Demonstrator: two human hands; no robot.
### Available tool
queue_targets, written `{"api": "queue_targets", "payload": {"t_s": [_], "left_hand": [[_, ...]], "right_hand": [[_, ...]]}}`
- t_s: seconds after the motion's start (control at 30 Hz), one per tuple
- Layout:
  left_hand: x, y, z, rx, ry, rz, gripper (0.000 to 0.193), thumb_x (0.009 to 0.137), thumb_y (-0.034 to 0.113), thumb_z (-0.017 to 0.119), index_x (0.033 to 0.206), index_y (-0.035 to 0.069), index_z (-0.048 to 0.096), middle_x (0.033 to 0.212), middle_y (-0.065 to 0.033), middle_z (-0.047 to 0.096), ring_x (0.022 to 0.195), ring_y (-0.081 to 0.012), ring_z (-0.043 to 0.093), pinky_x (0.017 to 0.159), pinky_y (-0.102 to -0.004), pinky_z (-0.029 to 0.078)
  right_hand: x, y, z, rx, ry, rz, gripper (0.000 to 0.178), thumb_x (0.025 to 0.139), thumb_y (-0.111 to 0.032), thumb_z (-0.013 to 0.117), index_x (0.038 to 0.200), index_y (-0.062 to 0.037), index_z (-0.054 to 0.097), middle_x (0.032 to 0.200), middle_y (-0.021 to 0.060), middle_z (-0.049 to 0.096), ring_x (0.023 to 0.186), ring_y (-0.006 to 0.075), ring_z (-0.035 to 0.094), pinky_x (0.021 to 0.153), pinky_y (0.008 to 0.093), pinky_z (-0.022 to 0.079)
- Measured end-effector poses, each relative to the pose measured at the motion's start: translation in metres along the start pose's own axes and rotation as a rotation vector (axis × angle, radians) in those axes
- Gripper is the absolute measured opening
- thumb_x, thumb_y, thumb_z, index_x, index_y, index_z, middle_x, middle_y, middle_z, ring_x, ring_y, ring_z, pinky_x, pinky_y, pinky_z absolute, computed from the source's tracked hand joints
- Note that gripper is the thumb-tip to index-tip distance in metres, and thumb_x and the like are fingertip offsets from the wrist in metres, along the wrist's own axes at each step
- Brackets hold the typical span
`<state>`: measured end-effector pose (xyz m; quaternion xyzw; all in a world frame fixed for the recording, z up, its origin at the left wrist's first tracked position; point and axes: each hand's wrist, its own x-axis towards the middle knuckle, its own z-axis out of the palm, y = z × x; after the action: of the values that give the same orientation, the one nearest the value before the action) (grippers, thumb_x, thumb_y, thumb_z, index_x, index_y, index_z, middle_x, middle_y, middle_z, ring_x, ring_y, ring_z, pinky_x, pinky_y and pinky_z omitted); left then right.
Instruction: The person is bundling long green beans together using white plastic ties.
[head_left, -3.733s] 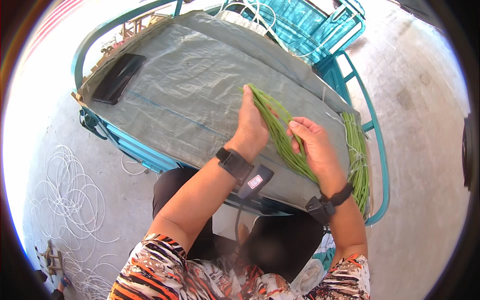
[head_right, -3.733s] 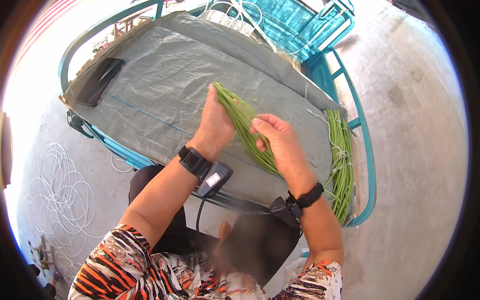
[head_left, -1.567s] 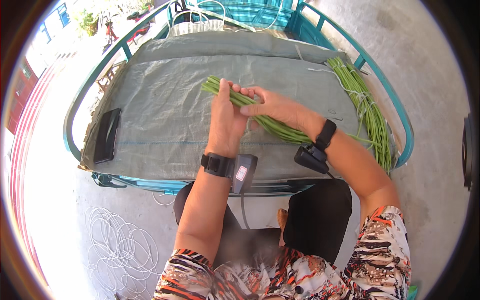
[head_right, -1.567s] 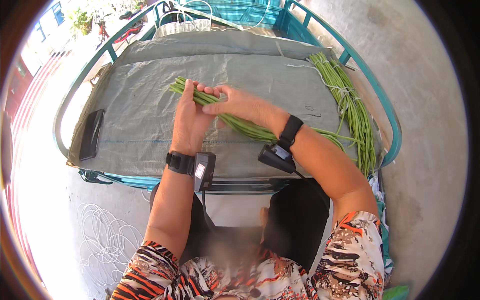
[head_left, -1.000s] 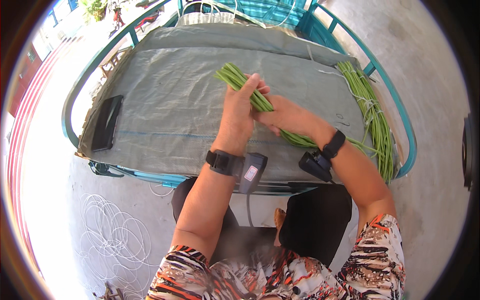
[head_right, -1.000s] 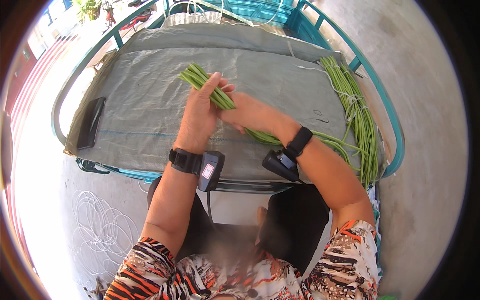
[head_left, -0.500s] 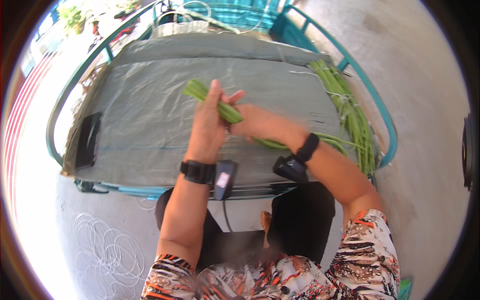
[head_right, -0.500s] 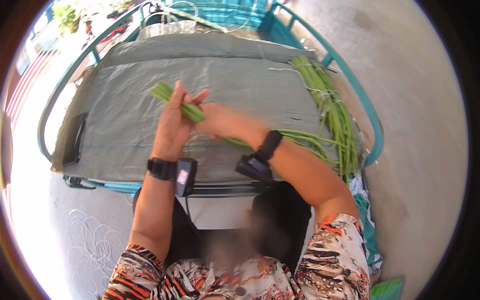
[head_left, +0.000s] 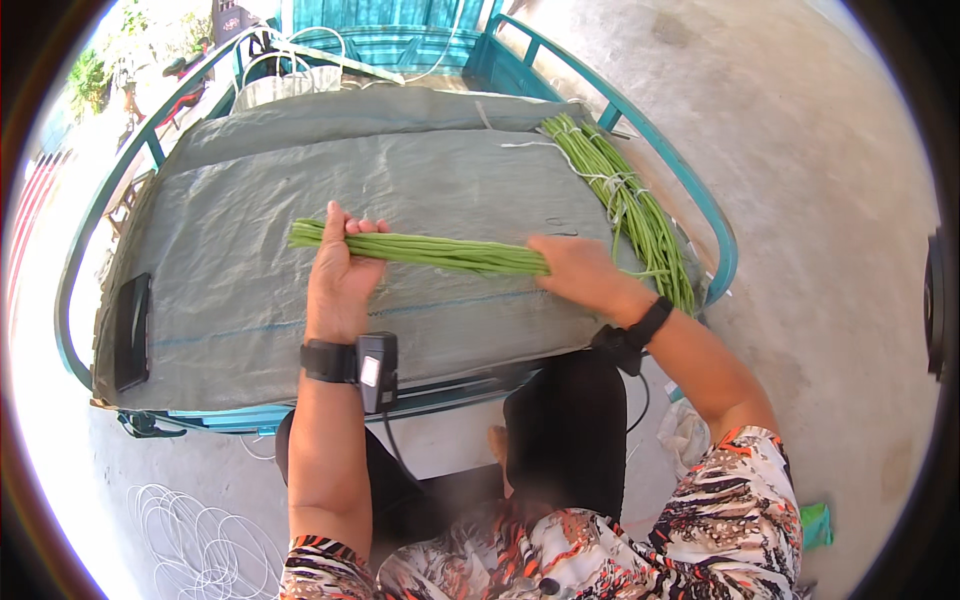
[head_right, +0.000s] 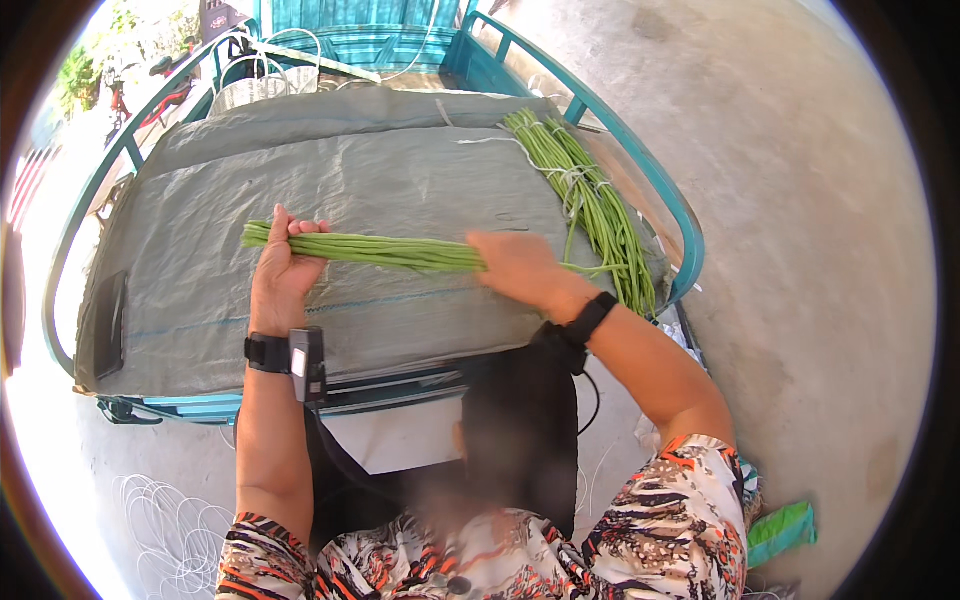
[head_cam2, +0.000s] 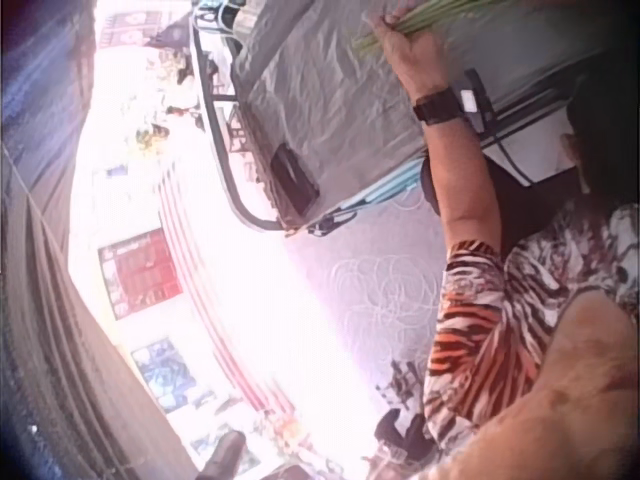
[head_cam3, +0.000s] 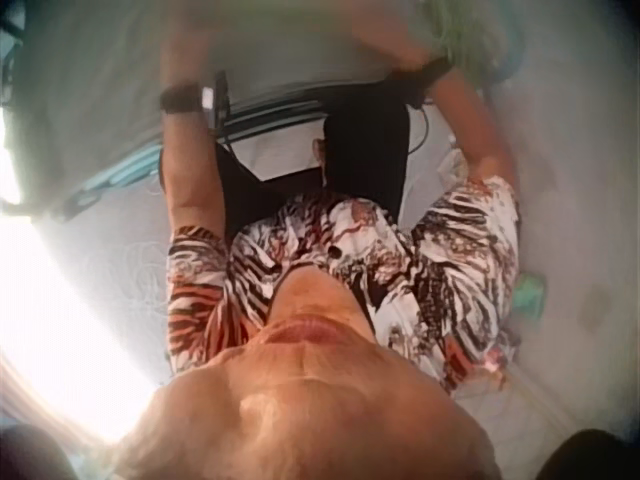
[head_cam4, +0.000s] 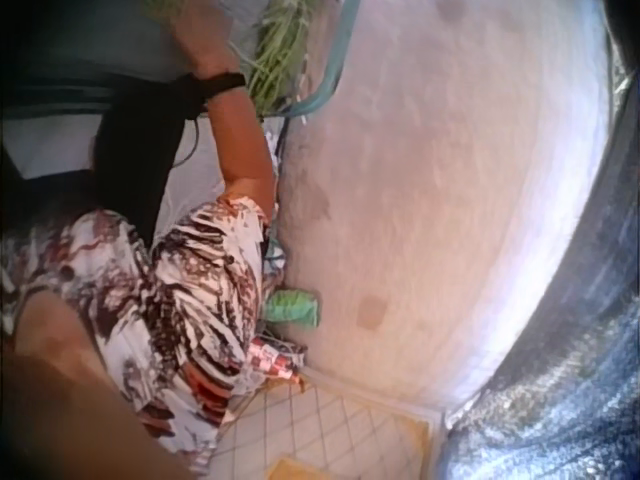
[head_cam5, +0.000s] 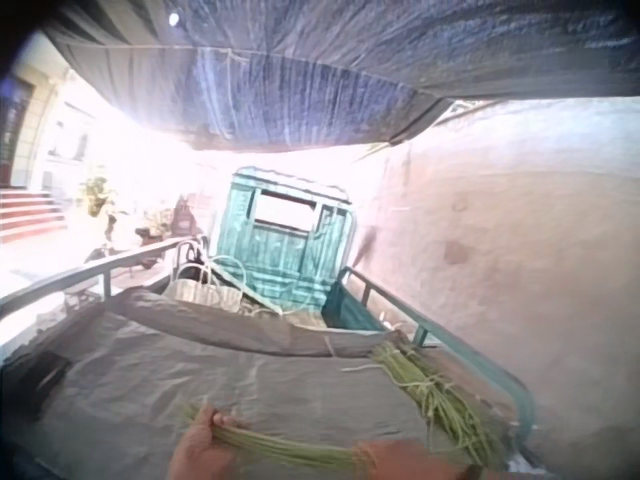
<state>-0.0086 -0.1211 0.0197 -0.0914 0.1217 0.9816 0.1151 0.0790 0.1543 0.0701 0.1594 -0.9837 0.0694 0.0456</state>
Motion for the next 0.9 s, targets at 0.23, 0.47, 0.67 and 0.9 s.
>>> {"api": "queue_targets", "payload": {"t_s": [0.23,0.47,0.67,0.9], "left_hand": [[0.003,-0.016,-0.004,-0.001,0.089,-0.084,0.027,0.088,0.028,0.061,0.071,0.010,0.049,0.058,0.0006,0.047,0.060,-0.0144,0.050,0.081,-0.0371,0.047],[0.000,-0.012,-0.002,0.036,0.128,-0.059,0.025,0.089,0.025,0.059,0.073,0.010,0.049,0.059,0.0013,0.047,0.060,-0.0144,0.051,0.081,-0.0381,0.047],[-0.002,-0.004,-0.003,0.082,0.077,-0.003,0.024,0.088,0.025,0.062,0.073,0.010,0.049,0.060,0.0015,0.048,0.060,-0.0139,0.052,0.080,-0.0376,0.048],[-0.001,-0.008,-0.004,0.125,0.003,-0.019,0.023,0.088,0.025,0.061,0.074,0.010,0.051,0.058,0.0017,0.052,0.059,-0.0139,0.055,0.077,-0.0357,0.049]], "right_hand": [[-0.062,0.086,-0.034,-0.345,0.090,0.106,0.017,0.070,-0.011,0.061,0.086,-0.0100,0.055,0.074,0.0134,0.059,0.075,0.0358,0.059,0.061,0.0457,0.045],[-0.099,0.173,-0.068,-0.598,0.124,0.244,0.013,0.073,-0.003,0.051,0.078,-0.0116,0.059,0.076,0.0128,0.059,0.078,0.0333,0.057,0.066,0.0439,0.045],[-0.021,0.160,-0.050,-0.488,0.236,0.274,0.017,0.077,-0.006,0.051,0.086,-0.0121,0.064,0.089,0.0117,0.063,0.087,0.0315,0.058,0.071,0.0444,0.047],[0.064,0.162,-0.001,-0.533,0.269,0.193,0.015,0.079,-0.010,0.054,0.090,-0.0097,0.064,0.092,0.0099,0.063,0.091,0.0308,0.056,0.072,0.0423,0.049]]}}
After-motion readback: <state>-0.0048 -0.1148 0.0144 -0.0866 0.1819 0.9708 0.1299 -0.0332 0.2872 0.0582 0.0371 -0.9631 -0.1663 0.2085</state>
